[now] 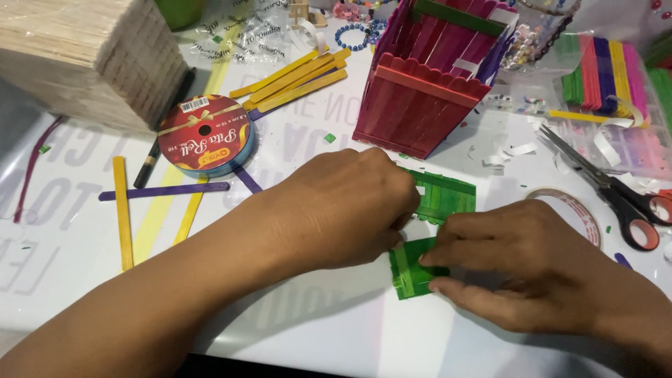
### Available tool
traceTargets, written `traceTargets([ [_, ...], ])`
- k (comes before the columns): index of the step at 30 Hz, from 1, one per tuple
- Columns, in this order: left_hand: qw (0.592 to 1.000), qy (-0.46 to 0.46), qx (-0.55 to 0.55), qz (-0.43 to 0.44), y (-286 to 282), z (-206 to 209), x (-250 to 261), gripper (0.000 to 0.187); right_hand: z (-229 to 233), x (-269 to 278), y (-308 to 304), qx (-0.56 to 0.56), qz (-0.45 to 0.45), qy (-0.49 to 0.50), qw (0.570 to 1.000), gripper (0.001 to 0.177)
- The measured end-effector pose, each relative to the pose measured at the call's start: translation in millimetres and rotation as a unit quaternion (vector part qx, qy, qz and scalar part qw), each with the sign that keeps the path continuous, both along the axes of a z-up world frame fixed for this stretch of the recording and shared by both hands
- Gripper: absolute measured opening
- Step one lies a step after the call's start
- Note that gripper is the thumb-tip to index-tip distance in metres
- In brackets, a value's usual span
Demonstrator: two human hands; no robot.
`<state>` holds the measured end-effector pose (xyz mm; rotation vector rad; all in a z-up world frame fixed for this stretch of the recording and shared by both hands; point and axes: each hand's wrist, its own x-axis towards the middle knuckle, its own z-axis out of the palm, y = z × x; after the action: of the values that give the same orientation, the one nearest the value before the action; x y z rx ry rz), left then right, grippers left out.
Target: The person is constructing a small structure by cutting green popsicle sticks and attaching them to a base with tape.
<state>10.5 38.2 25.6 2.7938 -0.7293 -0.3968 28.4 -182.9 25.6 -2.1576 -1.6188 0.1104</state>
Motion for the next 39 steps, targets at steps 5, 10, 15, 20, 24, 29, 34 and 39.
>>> traceTargets([
  [5, 0.999, -0.02, -0.028, -0.007, -4, -6, -3, 0.01, 3, 3, -2, 0.045, -0.009, 0.067, 0.997, 0.021],
  [10, 0.999, -0.034, -0.02, -0.031, -12, 1, -10, 0.028, 19, 11, -8, 0.096, -0.13, 0.05, 0.986, 0.023],
  [15, 0.995, -0.061, 0.003, -0.078, -16, -13, -19, 0.021, 30, 10, -8, 0.1, -0.213, -0.016, 0.972, 0.004],
  [20, 0.992, -0.085, 0.044, -0.087, -20, -8, -29, 0.016, 35, 9, -13, 0.09, -0.238, -0.015, 0.967, 0.003],
  [24, 0.995, -0.015, 0.075, -0.061, -24, -1, -33, 0.015, 32, 16, -29, 0.107, -0.233, -0.033, 0.966, 0.007],
  [29, 0.996, 0.003, 0.081, -0.025, -35, -2, -40, 0.015, 27, 29, -47, 0.11, -0.223, -0.021, 0.968, 0.014],
  [34, 0.993, 0.059, 0.103, -0.023, -44, 3, -38, 0.017, 27, 28, -51, 0.12, -0.226, -0.023, 0.967, 0.013],
  [39, 0.994, 0.028, 0.1, -0.02, -41, -3, -38, 0.009, 28, 25, -50, 0.14, -0.273, 0.022, 0.952, 0.011],
])
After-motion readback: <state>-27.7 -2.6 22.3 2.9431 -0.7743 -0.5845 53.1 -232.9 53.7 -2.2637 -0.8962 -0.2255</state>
